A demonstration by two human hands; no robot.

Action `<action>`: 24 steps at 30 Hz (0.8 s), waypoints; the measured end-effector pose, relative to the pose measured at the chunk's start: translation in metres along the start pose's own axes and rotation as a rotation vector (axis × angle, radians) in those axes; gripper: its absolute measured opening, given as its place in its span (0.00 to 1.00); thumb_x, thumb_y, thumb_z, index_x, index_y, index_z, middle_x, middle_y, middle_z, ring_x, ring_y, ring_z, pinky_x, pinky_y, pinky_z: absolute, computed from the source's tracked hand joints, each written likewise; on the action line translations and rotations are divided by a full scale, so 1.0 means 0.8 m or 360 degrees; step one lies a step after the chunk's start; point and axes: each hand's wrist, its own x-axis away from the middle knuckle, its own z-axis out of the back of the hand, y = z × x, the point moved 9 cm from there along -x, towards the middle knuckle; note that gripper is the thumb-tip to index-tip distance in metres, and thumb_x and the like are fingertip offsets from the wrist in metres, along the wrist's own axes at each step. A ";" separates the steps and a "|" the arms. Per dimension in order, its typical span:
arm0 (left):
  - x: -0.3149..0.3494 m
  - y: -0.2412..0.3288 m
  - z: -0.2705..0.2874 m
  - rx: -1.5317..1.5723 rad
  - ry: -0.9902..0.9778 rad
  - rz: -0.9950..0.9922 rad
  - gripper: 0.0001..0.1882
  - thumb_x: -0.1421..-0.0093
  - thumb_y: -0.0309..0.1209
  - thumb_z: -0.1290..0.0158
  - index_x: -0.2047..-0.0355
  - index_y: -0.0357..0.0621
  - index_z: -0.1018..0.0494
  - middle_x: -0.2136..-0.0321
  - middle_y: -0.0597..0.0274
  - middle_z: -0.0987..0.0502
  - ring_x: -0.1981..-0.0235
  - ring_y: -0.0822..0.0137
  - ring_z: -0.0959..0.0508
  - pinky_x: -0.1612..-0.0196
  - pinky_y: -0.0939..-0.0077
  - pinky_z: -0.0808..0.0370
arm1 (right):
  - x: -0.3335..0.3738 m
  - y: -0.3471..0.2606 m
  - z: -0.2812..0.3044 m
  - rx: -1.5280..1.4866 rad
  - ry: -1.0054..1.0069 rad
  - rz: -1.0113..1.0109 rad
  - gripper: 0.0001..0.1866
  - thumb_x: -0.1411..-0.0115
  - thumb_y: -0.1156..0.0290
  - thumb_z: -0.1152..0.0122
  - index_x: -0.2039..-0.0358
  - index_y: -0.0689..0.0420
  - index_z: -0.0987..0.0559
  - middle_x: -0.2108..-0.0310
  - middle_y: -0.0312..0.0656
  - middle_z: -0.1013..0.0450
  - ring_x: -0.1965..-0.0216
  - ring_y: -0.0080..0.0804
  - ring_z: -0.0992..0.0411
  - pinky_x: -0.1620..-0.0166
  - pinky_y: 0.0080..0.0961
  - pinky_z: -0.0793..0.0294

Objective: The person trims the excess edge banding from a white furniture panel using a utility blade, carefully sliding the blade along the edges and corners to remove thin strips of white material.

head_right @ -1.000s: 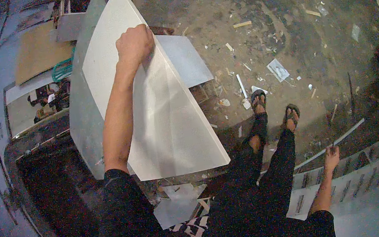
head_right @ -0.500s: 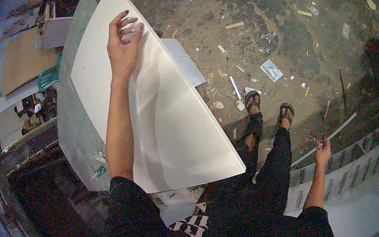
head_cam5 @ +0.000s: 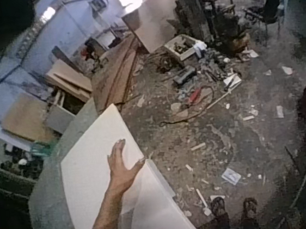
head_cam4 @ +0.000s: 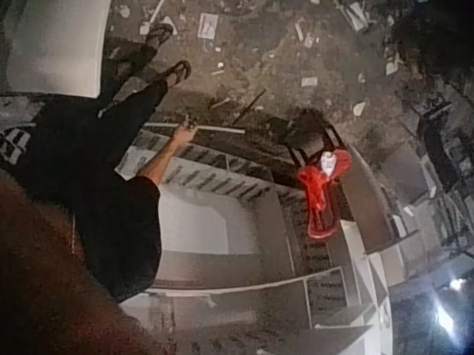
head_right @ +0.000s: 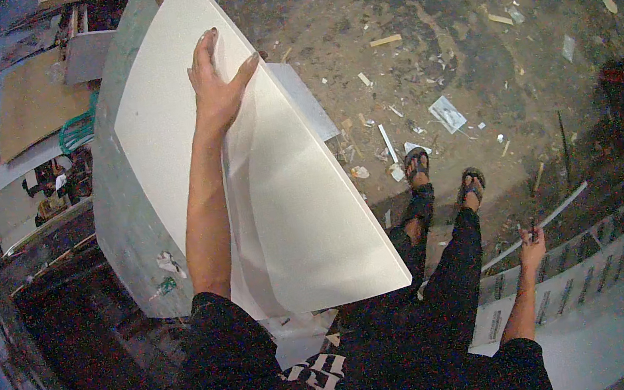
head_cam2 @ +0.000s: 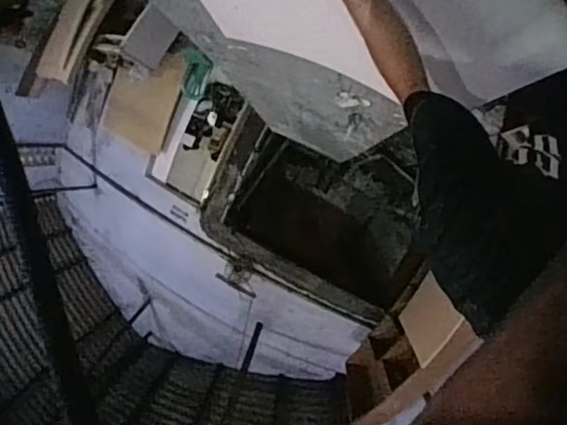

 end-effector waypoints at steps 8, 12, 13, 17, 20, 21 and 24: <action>0.007 0.006 0.007 -0.0052 -0.0121 0.0045 0.54 0.55 0.53 0.34 0.34 0.46 0.48 0.34 0.52 0.46 0.30 0.53 0.51 0.32 0.42 0.68 | 0.006 -0.016 -0.005 -0.0065 -0.0061 -0.0114 0.11 0.43 0.65 0.38 0.67 0.59 0.26 0.74 0.40 0.27 0.72 0.31 0.30 0.64 0.27 0.30; 0.004 -0.001 0.004 -0.0113 0.0014 0.0123 0.50 0.53 0.52 0.35 0.35 0.46 0.46 0.36 0.52 0.43 0.31 0.53 0.47 0.32 0.40 0.66 | 0.005 -0.011 -0.002 0.0062 -0.0037 -0.0028 0.12 0.43 0.63 0.38 0.66 0.59 0.26 0.74 0.42 0.27 0.71 0.33 0.29 0.64 0.29 0.30; 0.003 -0.003 0.005 -0.0087 0.0047 0.0143 0.49 0.52 0.52 0.36 0.36 0.47 0.45 0.37 0.52 0.42 0.32 0.53 0.46 0.32 0.39 0.65 | 0.006 -0.009 -0.004 0.0102 -0.0061 -0.0030 0.13 0.43 0.63 0.37 0.66 0.59 0.27 0.74 0.42 0.27 0.71 0.33 0.29 0.64 0.30 0.30; -0.005 -0.007 0.006 -0.0026 0.0160 0.0166 0.43 0.48 0.52 0.38 0.37 0.49 0.42 0.39 0.53 0.38 0.35 0.52 0.40 0.33 0.36 0.62 | 0.000 0.006 0.005 0.0111 0.0030 0.0021 0.14 0.43 0.62 0.37 0.66 0.58 0.27 0.73 0.43 0.26 0.71 0.35 0.28 0.63 0.32 0.30; -0.001 -0.016 0.007 -0.0113 0.0149 0.0140 0.42 0.46 0.53 0.39 0.37 0.49 0.42 0.38 0.53 0.39 0.35 0.51 0.42 0.33 0.35 0.62 | 0.006 0.002 -0.002 0.0138 -0.0037 -0.0059 0.13 0.44 0.62 0.36 0.66 0.57 0.26 0.73 0.43 0.26 0.71 0.36 0.28 0.63 0.33 0.29; -0.001 -0.015 0.007 -0.0141 0.0141 0.0127 0.43 0.46 0.54 0.40 0.37 0.48 0.43 0.38 0.52 0.39 0.34 0.51 0.43 0.33 0.35 0.63 | 0.005 0.003 -0.003 0.0106 -0.0049 -0.0084 0.13 0.44 0.61 0.36 0.66 0.57 0.26 0.73 0.43 0.27 0.71 0.36 0.28 0.63 0.33 0.29; 0.006 -0.011 0.000 -0.0227 0.0029 0.0127 0.47 0.47 0.57 0.41 0.35 0.47 0.46 0.35 0.50 0.43 0.31 0.51 0.49 0.33 0.36 0.65 | 0.002 0.014 -0.008 0.0167 -0.0196 -0.0224 0.19 0.43 0.62 0.35 0.56 0.60 0.27 0.64 0.45 0.25 0.64 0.37 0.27 0.58 0.33 0.29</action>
